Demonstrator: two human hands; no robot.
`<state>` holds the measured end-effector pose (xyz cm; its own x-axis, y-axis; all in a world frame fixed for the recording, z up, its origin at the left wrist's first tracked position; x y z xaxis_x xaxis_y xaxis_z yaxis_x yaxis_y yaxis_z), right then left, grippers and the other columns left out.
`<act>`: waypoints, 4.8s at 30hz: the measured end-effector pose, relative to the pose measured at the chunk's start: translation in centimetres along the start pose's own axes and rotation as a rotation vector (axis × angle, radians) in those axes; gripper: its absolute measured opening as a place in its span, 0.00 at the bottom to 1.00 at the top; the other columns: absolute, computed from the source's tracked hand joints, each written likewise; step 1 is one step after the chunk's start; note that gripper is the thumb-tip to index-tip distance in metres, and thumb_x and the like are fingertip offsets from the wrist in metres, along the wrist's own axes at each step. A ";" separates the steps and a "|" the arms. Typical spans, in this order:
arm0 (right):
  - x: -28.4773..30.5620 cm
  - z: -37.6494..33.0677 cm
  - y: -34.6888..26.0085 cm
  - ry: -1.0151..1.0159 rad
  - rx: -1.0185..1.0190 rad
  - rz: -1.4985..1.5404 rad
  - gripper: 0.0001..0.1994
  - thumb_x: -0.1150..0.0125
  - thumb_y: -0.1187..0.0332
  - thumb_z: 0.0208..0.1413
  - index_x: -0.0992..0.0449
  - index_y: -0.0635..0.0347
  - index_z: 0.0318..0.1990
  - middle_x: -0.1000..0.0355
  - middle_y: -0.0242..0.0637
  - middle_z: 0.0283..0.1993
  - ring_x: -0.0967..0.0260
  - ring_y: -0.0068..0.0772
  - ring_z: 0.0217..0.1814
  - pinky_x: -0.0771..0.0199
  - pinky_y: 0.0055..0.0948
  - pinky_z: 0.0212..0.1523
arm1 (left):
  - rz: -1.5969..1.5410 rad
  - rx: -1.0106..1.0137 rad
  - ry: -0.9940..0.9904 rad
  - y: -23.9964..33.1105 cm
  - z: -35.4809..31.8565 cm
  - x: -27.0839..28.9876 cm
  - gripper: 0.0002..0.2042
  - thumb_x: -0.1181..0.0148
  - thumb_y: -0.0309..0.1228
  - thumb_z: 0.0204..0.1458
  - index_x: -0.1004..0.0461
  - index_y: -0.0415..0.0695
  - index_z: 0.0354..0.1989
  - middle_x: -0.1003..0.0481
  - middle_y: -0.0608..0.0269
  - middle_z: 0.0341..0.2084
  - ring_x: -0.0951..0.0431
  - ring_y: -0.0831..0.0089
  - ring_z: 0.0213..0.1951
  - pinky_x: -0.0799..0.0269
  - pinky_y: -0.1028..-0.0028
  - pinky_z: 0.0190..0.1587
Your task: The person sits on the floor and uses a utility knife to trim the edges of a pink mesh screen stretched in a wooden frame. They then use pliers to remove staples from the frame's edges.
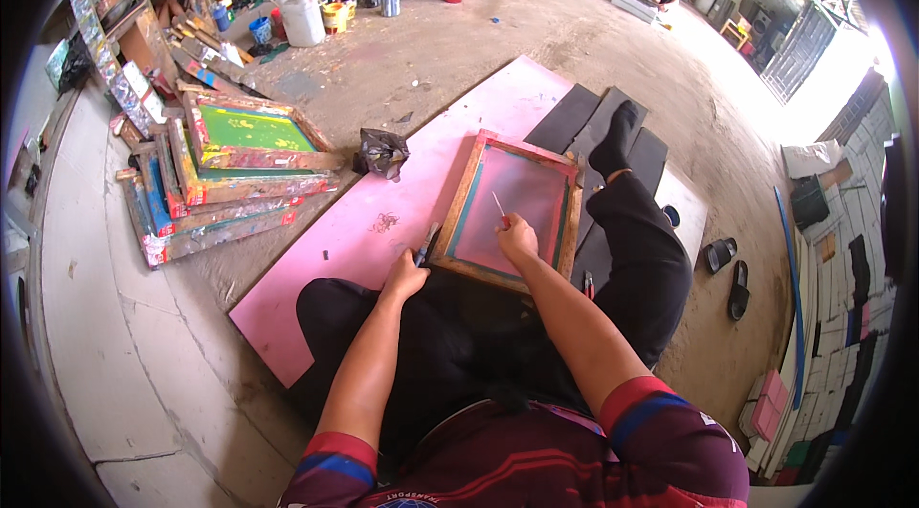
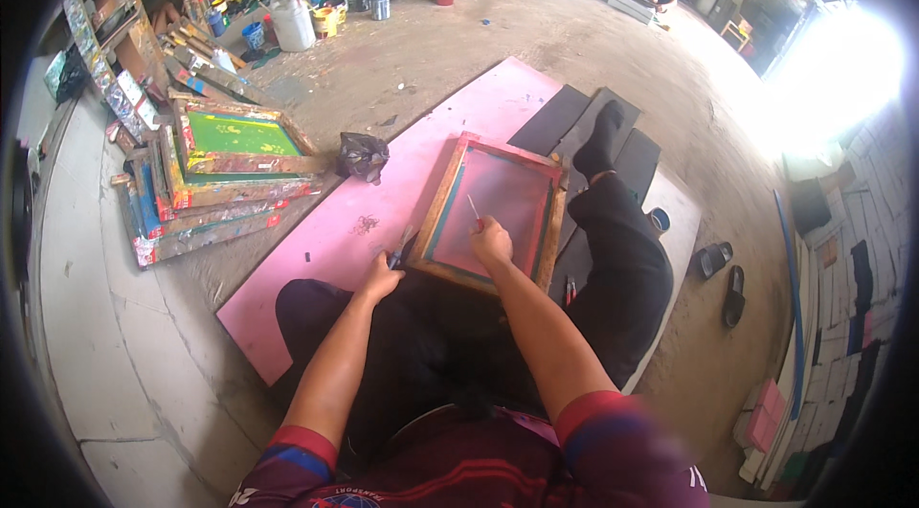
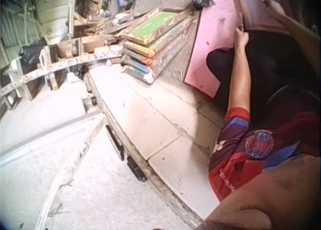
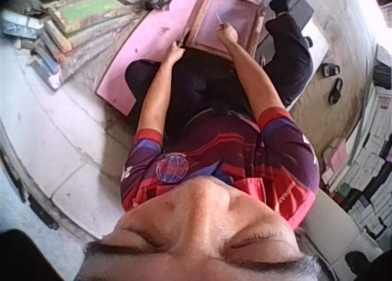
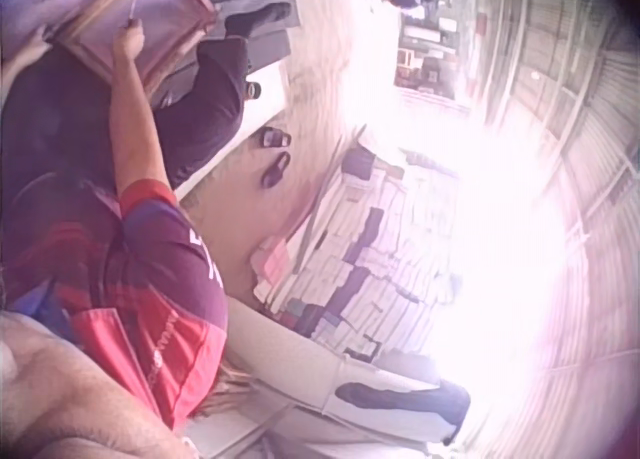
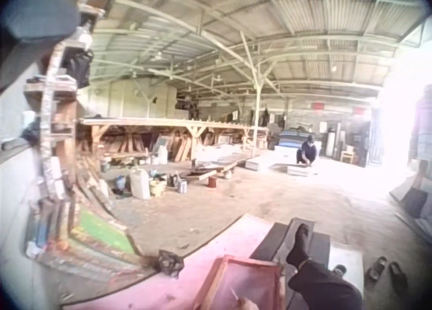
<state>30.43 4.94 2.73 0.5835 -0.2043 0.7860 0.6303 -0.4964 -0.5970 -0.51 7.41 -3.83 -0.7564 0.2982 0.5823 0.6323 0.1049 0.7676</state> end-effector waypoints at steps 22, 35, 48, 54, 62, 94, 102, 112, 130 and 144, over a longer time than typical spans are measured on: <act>10.8 7.5 15.1 0.114 -0.331 -0.254 0.25 0.27 0.47 0.53 0.22 0.58 0.48 0.22 0.45 0.51 0.23 0.48 0.58 0.24 0.43 0.58 | 0.275 0.071 0.046 11.7 12.7 -4.2 0.35 0.22 0.50 0.45 0.25 0.34 0.53 0.19 0.39 0.49 0.18 0.44 0.53 0.22 0.53 0.55; 12.1 9.4 15.1 0.406 0.000 -0.132 0.16 0.35 0.59 0.54 0.20 0.56 0.46 0.22 0.44 0.46 0.22 0.54 0.48 0.22 0.48 0.49 | 0.321 0.019 0.050 12.1 13.5 -5.8 0.22 0.28 0.35 0.45 0.25 0.33 0.44 0.19 0.37 0.42 0.18 0.41 0.47 0.22 0.50 0.49; 13.2 19.5 4.7 0.331 0.528 -0.242 0.09 0.37 0.62 0.56 0.16 0.48 0.43 0.22 0.37 0.38 0.21 0.49 0.44 0.21 0.46 0.48 | 0.057 0.216 0.165 10.4 2.7 -9.5 0.26 0.22 0.42 0.44 0.30 0.38 0.41 0.21 0.43 0.39 0.18 0.42 0.44 0.24 0.48 0.45; 10.4 22.9 6.3 0.149 0.312 -0.420 0.15 0.32 0.53 0.57 0.16 0.38 0.52 0.25 0.40 0.47 0.24 0.47 0.54 0.20 0.42 0.51 | 0.002 0.183 0.137 9.8 3.3 -10.5 0.27 0.21 0.47 0.44 0.29 0.39 0.37 0.20 0.46 0.32 0.17 0.43 0.38 0.24 0.52 0.40; 10.3 16.8 9.1 0.192 0.051 -0.332 0.22 0.30 0.61 0.57 0.21 0.50 0.59 0.28 0.51 0.54 0.23 0.55 0.54 0.20 0.49 0.52 | 0.209 -0.227 -0.172 11.3 5.7 -6.8 0.34 0.19 0.56 0.40 0.27 0.37 0.39 0.20 0.43 0.31 0.19 0.41 0.38 0.24 0.52 0.41; 12.7 12.7 17.0 0.272 -0.040 -0.160 0.29 0.38 0.68 0.57 0.30 0.50 0.69 0.21 0.56 0.43 0.20 0.60 0.46 0.20 0.53 0.47 | 0.881 -0.797 -0.148 16.8 5.4 -9.5 0.24 0.24 0.43 0.46 0.26 0.46 0.47 0.22 0.62 0.44 0.24 0.58 0.51 0.28 0.58 0.52; 15.7 20.3 12.0 0.310 0.105 -0.305 0.24 0.37 0.66 0.57 0.26 0.48 0.64 0.20 0.50 0.42 0.19 0.55 0.46 0.20 0.50 0.47 | 0.768 -0.520 -0.084 19.2 5.0 -12.3 0.26 0.25 0.41 0.50 0.30 0.45 0.53 0.23 0.58 0.49 0.24 0.55 0.54 0.25 0.54 0.52; 15.1 22.0 15.3 0.268 0.029 -0.228 0.23 0.38 0.57 0.62 0.25 0.52 0.63 0.18 0.49 0.48 0.21 0.56 0.53 0.22 0.50 0.54 | 0.775 -0.538 -0.055 19.1 4.9 -16.0 0.30 0.26 0.44 0.51 0.32 0.42 0.57 0.26 0.54 0.54 0.23 0.52 0.54 0.23 0.56 0.52; -1.4 -4.3 -0.4 -0.066 0.155 0.623 0.11 0.49 0.65 0.74 0.26 0.63 0.53 0.20 0.47 0.46 0.20 0.41 0.48 0.22 0.39 0.49 | -1.277 0.289 -0.537 8.4 0.1 -14.2 0.29 0.55 0.63 0.68 0.20 0.50 0.50 0.22 0.78 0.37 0.28 0.85 0.33 0.35 0.80 0.36; -5.4 -11.3 4.3 -0.556 -0.417 1.067 0.21 0.27 0.57 0.58 0.23 0.62 0.50 0.20 0.39 0.43 0.20 0.37 0.43 0.22 0.38 0.41 | -0.990 0.117 -0.531 9.8 -3.5 -14.4 0.34 0.62 0.62 0.71 0.23 0.41 0.53 0.23 0.65 0.41 0.23 0.76 0.44 0.26 0.71 0.51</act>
<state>24.24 -5.62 -2.27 0.8984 -0.3349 -0.2843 -0.4315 -0.5521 -0.7134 16.03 0.77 -3.73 -0.7837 0.3975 -0.4773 -0.1726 0.5989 0.7820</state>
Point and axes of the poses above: each hand's wrist, its own z-axis towards the middle knuckle, its own x-axis out of the back of the hand, y = z × x, the point moved 9 cm from there along z, towards the middle knuckle
